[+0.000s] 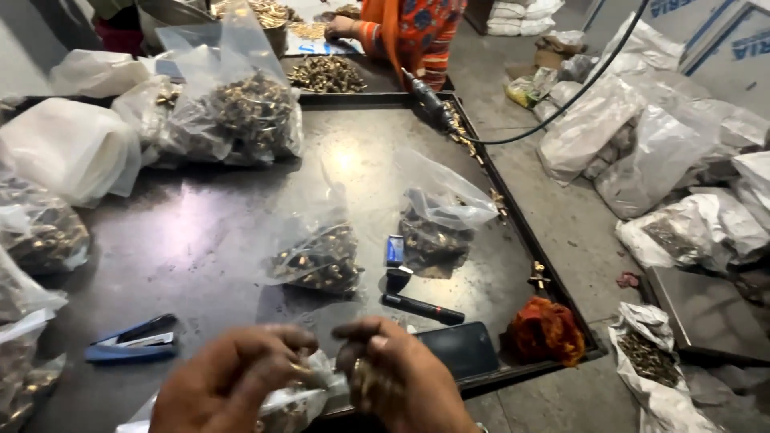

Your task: Packing and sealing small metal components into plastic bags on a workshop table.

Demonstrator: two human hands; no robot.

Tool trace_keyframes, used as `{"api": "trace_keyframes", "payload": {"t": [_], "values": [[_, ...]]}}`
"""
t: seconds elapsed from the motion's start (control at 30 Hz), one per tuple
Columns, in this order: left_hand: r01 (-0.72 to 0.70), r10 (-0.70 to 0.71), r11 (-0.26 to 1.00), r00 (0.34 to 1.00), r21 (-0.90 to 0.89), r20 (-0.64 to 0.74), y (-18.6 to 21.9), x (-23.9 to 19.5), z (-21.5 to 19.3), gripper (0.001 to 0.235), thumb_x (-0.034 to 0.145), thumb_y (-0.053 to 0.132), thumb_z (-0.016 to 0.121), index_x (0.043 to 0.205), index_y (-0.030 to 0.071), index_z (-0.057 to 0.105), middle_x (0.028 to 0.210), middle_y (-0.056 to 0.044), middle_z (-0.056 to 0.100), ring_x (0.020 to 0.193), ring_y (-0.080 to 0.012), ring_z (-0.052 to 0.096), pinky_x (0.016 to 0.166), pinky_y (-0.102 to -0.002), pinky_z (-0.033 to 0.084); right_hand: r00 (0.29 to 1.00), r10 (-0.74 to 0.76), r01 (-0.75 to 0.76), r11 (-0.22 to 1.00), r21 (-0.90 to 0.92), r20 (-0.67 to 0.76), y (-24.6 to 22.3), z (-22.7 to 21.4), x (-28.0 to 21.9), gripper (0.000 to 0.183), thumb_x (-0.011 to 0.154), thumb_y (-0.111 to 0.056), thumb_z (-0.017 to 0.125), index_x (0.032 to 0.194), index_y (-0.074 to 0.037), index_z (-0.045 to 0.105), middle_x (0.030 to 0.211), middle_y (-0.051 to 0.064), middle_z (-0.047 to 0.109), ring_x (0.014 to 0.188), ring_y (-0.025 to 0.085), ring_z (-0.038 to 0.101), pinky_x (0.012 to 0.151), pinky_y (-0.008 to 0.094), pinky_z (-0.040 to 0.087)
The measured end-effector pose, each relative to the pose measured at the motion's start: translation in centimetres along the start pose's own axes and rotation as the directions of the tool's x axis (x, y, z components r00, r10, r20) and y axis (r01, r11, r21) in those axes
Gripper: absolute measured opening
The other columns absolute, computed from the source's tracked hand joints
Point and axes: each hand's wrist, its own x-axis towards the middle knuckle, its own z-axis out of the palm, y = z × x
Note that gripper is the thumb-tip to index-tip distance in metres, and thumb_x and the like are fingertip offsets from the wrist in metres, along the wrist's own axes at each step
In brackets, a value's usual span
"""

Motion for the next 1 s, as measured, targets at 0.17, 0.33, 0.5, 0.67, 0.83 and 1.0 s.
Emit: {"api": "trace_keyframes", "payload": {"t": [0.17,0.33,0.5,0.67,0.83,1.0], "values": [[0.361,-0.421,0.806,0.907,-0.469,-0.026,0.1,2.0,5.5,0.023,0.094,0.022,0.071,0.104,0.001,0.071,0.092,-0.022,0.079,0.078,-0.0274,0.069,0.066,-0.040,0.057,0.911,-0.215,0.313,0.917,0.249,-0.353,-0.4,-0.7,1.0,0.031,0.089,-0.003,0.057,0.118,0.000,0.066,0.096,0.011,0.068,0.075,0.016,0.064,0.065,0.029,0.053],[0.360,-0.349,0.930,0.928,-0.075,0.129,2.8,3.4,8.1,0.025,0.079,0.019,0.081,0.101,0.008,0.080,0.090,-0.009,0.082,0.086,-0.0160,0.078,0.078,-0.032,0.063,0.759,-0.442,0.548,0.830,0.103,-0.478,-1.3,1.0,-0.1,0.017,0.091,0.005,0.060,0.107,0.000,0.063,0.097,0.013,0.068,0.092,0.023,0.070,0.081,0.035,0.057],[0.301,-0.306,0.952,0.940,0.054,0.153,2.5,3.2,9.4,0.030,0.077,0.021,0.082,0.106,0.012,0.083,0.094,-0.003,0.081,0.090,-0.0134,0.081,0.079,-0.030,0.064,0.606,-0.658,0.736,0.676,0.002,-0.446,-0.8,0.8,0.0,0.009,0.093,0.008,0.062,0.097,0.001,0.059,0.105,0.012,0.063,0.102,0.024,0.070,0.104,0.042,0.057],[0.154,-0.165,0.984,0.977,0.085,0.133,3.0,3.4,9.2,0.024,0.080,0.018,0.079,0.102,0.011,0.082,0.089,-0.005,0.078,0.086,-0.0157,0.078,0.075,-0.029,0.062,0.517,-0.770,0.803,0.588,-0.102,-0.374,0.0,0.3,-0.2,0.012,0.099,0.012,0.061,0.098,0.001,0.057,0.110,0.018,0.064,0.112,0.029,0.067,0.101,0.042,0.053],[0.293,-0.294,0.956,0.954,0.029,0.054,4.0,3.8,9.2,0.024,0.080,0.019,0.077,0.103,0.011,0.081,0.086,-0.007,0.081,0.081,-0.0156,0.080,0.074,-0.031,0.061,0.664,-0.649,0.666,0.739,-0.100,-0.370,-2.1,-1.3,-2.2,0.020,0.093,0.009,0.056,0.110,0.005,0.064,0.120,0.018,0.068,0.115,0.029,0.070,0.100,0.040,0.056],[0.346,-0.345,0.938,0.936,0.003,0.076,3.9,4.2,8.5,0.020,0.088,0.023,0.077,0.104,0.014,0.084,0.085,-0.005,0.082,0.081,-0.0151,0.079,0.073,-0.031,0.061,0.763,-0.605,0.554,0.793,-0.253,-0.227,-1.8,-5.1,-3.1,0.029,0.090,0.015,0.060,0.119,0.010,0.067,0.115,0.022,0.074,0.110,0.027,0.071,0.098,0.038,0.057]]}}
